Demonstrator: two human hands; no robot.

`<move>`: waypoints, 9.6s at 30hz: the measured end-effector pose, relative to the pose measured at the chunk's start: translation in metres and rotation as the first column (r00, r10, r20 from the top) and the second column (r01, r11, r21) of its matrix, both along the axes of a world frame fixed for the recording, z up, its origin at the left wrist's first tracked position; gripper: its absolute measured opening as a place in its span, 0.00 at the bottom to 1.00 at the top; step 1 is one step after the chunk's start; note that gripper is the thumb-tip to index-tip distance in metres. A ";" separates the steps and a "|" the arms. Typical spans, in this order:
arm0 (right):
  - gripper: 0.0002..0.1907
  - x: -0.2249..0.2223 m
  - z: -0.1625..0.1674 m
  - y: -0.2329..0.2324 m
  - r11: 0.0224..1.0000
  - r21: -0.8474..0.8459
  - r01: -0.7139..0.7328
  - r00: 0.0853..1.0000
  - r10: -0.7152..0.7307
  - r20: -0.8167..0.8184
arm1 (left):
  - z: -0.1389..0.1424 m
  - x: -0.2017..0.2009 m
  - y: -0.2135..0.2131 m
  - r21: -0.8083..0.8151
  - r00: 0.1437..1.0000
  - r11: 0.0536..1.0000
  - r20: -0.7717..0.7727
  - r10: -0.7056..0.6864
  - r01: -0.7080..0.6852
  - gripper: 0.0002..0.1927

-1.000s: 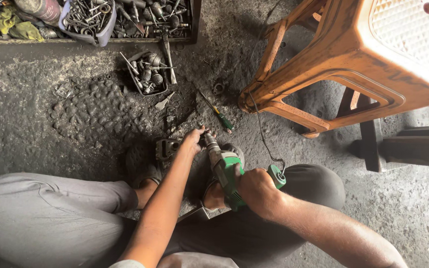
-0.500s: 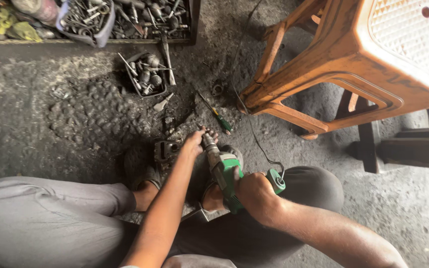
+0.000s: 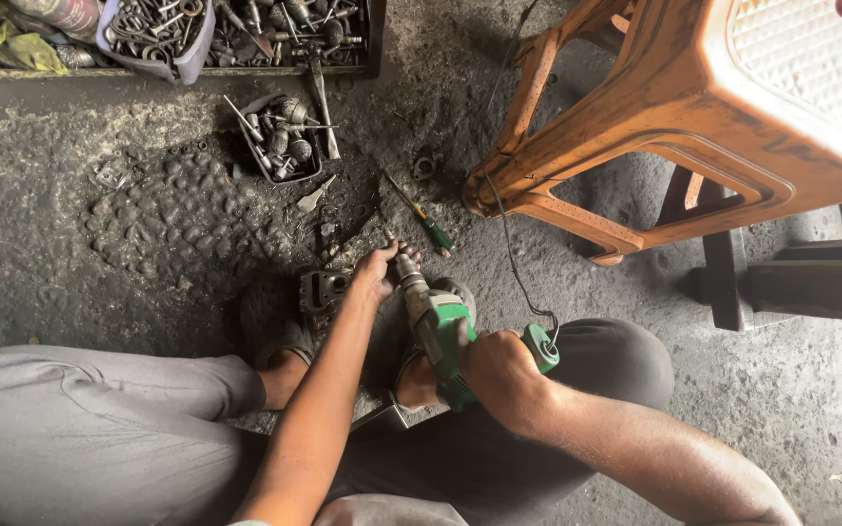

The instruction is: The person sits on the floor and uses a green power drill to work on a metallic engine cylinder head. They also use a screwdriver to manipulate the part and a rag to wipe their hands.

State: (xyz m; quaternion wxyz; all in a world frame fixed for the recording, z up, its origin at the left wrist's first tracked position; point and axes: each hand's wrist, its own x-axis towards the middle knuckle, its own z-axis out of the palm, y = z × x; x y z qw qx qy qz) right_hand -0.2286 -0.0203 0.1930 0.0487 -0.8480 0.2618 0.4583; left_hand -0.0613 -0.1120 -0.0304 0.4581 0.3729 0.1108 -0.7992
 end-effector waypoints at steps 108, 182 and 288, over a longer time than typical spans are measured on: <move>0.35 -0.028 0.017 -0.035 0.540 0.423 0.727 0.261 -0.788 0.558 | -0.008 0.062 0.008 0.562 -0.083 0.811 0.827 -0.557 0.162 0.39; 0.57 -0.118 -0.091 -0.032 0.499 0.512 0.699 0.269 -0.847 0.459 | -0.023 0.076 -0.003 0.550 0.188 0.801 0.783 -0.593 0.238 0.29; 0.54 -0.049 -0.035 -0.032 0.536 0.279 0.797 0.502 -0.844 0.188 | -0.036 0.094 -0.025 0.502 0.280 0.787 0.746 -0.604 0.359 0.26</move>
